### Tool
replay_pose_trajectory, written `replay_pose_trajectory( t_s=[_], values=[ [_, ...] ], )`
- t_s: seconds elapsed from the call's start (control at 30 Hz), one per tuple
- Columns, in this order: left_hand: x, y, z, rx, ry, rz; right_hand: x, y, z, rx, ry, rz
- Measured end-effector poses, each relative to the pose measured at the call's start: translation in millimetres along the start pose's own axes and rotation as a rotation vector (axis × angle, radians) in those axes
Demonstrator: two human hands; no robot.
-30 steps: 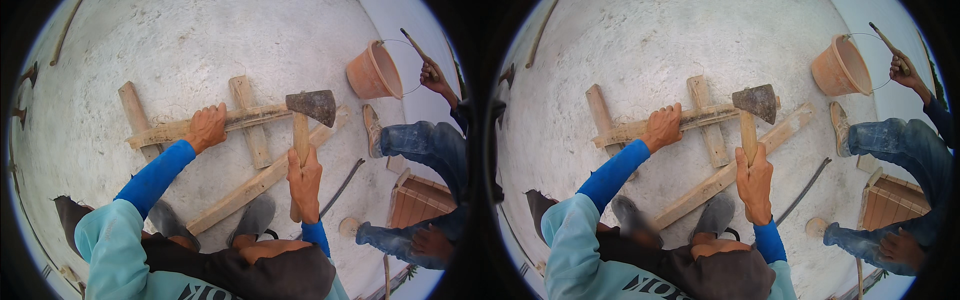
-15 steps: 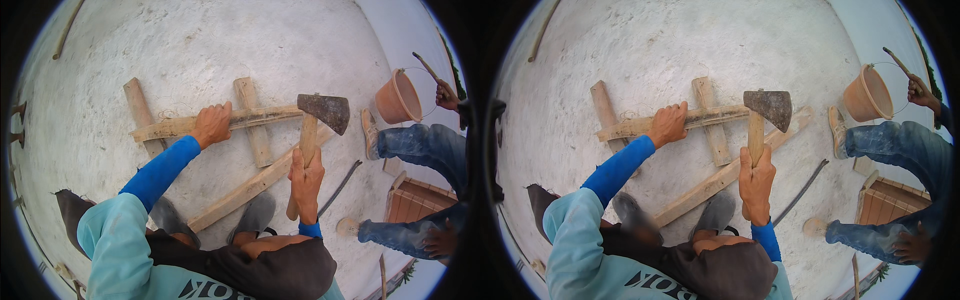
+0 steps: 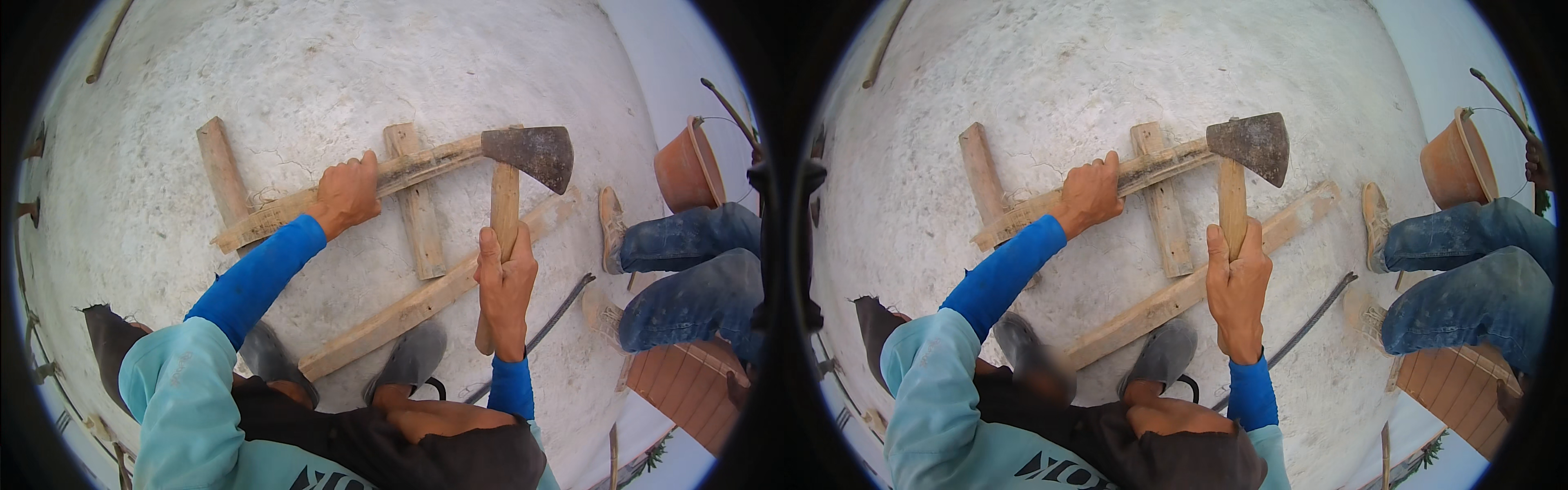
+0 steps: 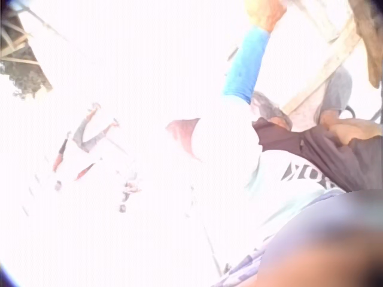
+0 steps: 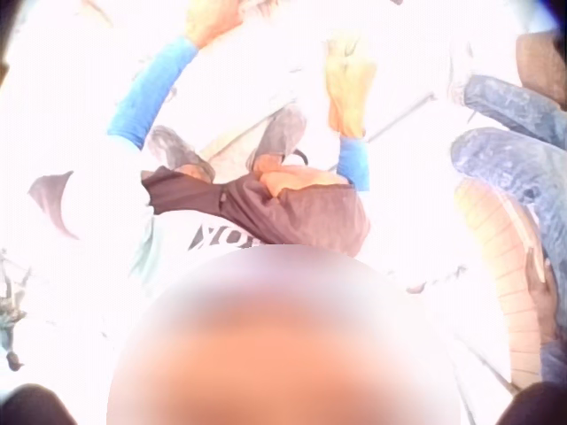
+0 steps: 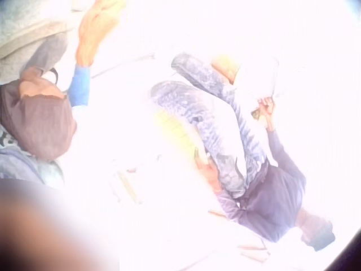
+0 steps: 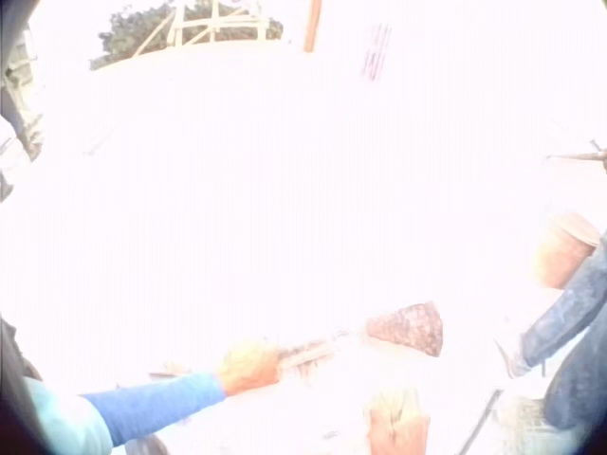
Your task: The person assembles a wooden frame on a concrete floor using a crowbar to pry and align pieces, then hammers nails to secure them. They repeatedly adjust the frame and hammer nails at different joints to complete the assembly.
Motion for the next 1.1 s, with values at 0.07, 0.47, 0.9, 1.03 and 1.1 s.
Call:
replay_pose_trajectory(
  t_s=[0.07, 0.47, 0.9, 1.03, 1.1],
  values=[
    [1, 0, 1, 0.010, -0.006, 0.003, 5, -7, -3, 0.074, -0.045, 0.087],
    [3, -3, 1, -0.035, 0.005, 0.000, 6, -13, 9, 0.105, -0.117, 0.055],
    [4, -3, -1, -0.045, 0.021, 0.011, 7, -8, -2, 0.095, -0.144, 0.102],
    [3, -8, -6, -0.033, 0.014, 0.037, -42, -44, 22, 0.066, 0.220, -0.040],
    [6, -10, -6, -0.051, 0.010, 0.061, -45, -46, 26, 0.016, 0.368, -0.146]
  ],
)
Point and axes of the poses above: each hand's wrist, its own y-axis away from the middle knuckle, its own x-axis out of the back of the hand, z = x × y, the point moved 4 cm from there along -y, towards the middle knuckle, and after that the axes turned 1 degree about -z, right-handed, at the moved point
